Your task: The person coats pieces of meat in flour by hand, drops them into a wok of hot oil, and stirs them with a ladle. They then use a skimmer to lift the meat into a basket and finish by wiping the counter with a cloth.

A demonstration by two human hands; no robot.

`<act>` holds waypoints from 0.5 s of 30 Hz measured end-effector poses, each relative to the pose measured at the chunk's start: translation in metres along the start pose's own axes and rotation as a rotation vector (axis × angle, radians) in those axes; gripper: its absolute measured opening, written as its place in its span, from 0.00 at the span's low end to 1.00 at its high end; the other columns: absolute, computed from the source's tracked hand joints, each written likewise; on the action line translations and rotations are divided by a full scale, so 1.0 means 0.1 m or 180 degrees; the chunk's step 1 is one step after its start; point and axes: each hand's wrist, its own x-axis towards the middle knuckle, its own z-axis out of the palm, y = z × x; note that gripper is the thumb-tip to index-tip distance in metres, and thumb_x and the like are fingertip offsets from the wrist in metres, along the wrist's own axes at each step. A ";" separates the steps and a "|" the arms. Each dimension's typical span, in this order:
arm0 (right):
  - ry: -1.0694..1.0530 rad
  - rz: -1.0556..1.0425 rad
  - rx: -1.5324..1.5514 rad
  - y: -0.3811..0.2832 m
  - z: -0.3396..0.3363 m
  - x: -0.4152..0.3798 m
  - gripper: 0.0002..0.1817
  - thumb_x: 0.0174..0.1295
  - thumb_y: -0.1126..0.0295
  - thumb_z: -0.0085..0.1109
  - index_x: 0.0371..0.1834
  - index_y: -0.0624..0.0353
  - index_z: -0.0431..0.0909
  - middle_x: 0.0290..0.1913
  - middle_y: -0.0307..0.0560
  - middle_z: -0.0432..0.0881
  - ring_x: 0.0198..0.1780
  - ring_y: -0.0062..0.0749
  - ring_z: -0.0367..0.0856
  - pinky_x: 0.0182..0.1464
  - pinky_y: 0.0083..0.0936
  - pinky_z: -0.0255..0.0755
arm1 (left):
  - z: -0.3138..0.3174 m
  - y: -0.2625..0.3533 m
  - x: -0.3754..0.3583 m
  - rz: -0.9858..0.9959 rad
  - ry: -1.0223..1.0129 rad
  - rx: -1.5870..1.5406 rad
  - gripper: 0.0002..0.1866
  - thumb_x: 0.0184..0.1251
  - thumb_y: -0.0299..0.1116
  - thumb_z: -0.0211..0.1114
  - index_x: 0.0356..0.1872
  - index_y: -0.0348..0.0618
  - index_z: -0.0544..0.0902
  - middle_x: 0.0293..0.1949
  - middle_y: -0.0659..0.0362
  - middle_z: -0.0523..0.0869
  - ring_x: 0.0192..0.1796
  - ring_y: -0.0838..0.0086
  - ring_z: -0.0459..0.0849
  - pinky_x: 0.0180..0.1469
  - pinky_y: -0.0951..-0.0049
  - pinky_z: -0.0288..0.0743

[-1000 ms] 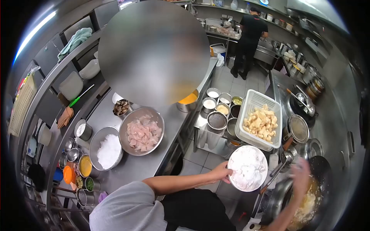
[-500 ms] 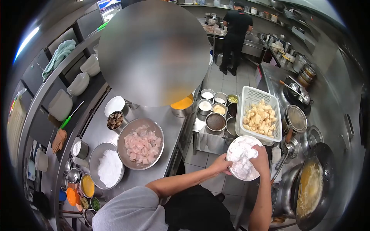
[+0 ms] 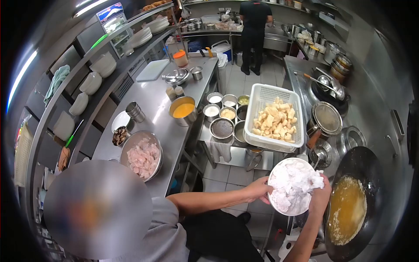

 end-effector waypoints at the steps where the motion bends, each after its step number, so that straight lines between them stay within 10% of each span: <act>1: 0.0012 0.0019 0.0010 0.01 -0.12 0.02 0.15 0.55 0.81 0.56 0.47 0.65 0.76 0.42 0.41 0.79 0.46 0.25 0.77 0.46 0.23 0.73 | 0.11 0.00 0.06 -0.0027 -0.0026 0.0041 0.29 0.55 0.27 0.58 0.61 0.38 0.65 0.51 0.50 0.78 0.44 0.64 0.84 0.37 0.65 0.85; 9: 0.0636 0.0397 0.2288 0.16 -1.23 0.11 0.21 0.65 0.73 0.52 0.62 0.61 0.67 0.53 0.45 0.76 0.54 0.35 0.76 0.55 0.30 0.73 | 0.68 -0.09 0.41 -0.0200 -0.0363 -0.0052 0.28 0.56 0.27 0.57 0.61 0.38 0.65 0.52 0.50 0.79 0.47 0.63 0.84 0.41 0.63 0.84; 15: 0.1364 0.0268 0.2544 -0.12 -2.31 0.14 0.13 0.70 0.66 0.48 0.54 0.58 0.71 0.48 0.43 0.78 0.49 0.31 0.78 0.52 0.29 0.75 | 0.72 -0.16 0.49 -0.0298 -0.0244 0.0037 0.24 0.55 0.21 0.52 0.56 0.32 0.70 0.49 0.47 0.81 0.48 0.59 0.84 0.44 0.59 0.84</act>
